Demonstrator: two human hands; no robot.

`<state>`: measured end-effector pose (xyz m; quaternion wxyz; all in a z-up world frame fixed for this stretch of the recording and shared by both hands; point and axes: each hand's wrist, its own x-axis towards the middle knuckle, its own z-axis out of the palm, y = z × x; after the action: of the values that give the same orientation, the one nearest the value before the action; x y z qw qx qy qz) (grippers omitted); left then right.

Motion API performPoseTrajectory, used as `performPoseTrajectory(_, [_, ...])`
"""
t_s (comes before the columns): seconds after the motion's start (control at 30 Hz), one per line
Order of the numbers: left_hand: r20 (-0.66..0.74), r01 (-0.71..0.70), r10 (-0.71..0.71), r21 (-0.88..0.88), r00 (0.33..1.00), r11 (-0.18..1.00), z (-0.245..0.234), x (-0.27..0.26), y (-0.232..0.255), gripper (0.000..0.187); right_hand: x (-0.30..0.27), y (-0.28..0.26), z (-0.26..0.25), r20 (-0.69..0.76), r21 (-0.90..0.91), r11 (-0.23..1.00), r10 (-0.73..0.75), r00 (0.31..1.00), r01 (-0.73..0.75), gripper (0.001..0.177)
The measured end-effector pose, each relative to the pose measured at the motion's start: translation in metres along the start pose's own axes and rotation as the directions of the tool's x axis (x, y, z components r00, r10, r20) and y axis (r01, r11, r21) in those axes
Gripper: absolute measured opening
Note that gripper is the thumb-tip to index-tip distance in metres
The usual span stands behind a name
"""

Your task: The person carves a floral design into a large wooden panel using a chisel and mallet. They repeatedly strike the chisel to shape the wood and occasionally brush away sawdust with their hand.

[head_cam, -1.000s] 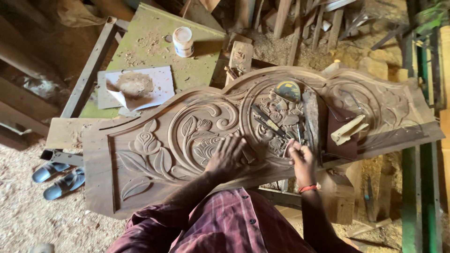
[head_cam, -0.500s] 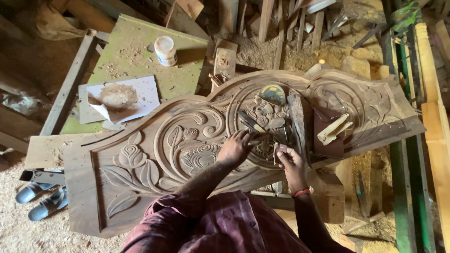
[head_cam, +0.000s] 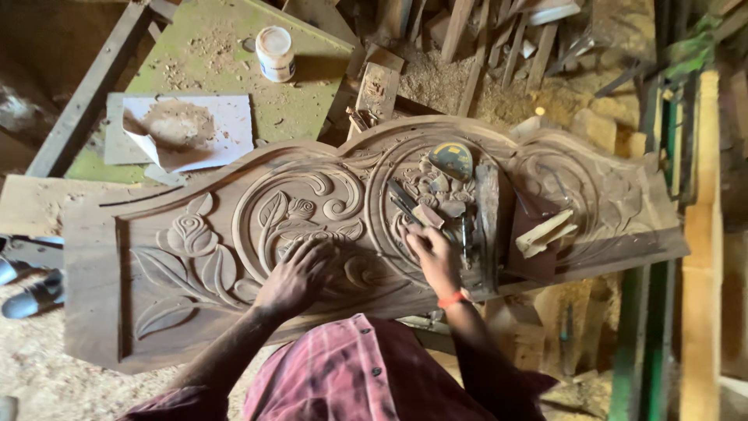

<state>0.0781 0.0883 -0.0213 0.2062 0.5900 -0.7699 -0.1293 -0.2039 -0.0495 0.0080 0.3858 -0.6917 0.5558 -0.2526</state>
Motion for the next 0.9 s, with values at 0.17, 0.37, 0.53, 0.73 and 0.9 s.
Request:
performPoseTrajectory(0.17, [0.006,0.034,-0.035,0.104,0.999,0.994,0.047,0.038,0.012,0.042,0.027,-0.038,0.007,0.050,0.230,0.971,-0.071,0.996,0.058,0.019])
performPoseTrajectory(0.37, [0.261,-0.171,0.119,0.190,0.958,0.967,0.054,0.082,0.016,0.051,0.000,-0.022,-0.019,-0.022,0.401,0.916,0.010,1.000,0.000,0.027])
performPoseTrajectory(0.53, [-0.143,-0.172,0.165,-0.041,0.976,0.984,0.067,0.136,0.051,0.042,-0.047,0.030,-0.039,-0.060,0.101,0.995,0.028,0.998,-0.022,0.021])
performPoseTrajectory(0.73, [-0.255,0.158,-0.228,-0.267,0.940,0.951,0.051,0.084,-0.008,0.043,-0.079,0.059,-0.008,0.205,-0.437,0.845,-0.240,0.949,0.309,0.015])
performPoseTrajectory(0.9, [-0.385,0.561,-0.503,0.049,0.774,0.826,0.017,-0.023,-0.080,0.038,-0.050,0.053,0.034,0.313,-0.575,0.628,-0.423,0.850,0.525,0.009])
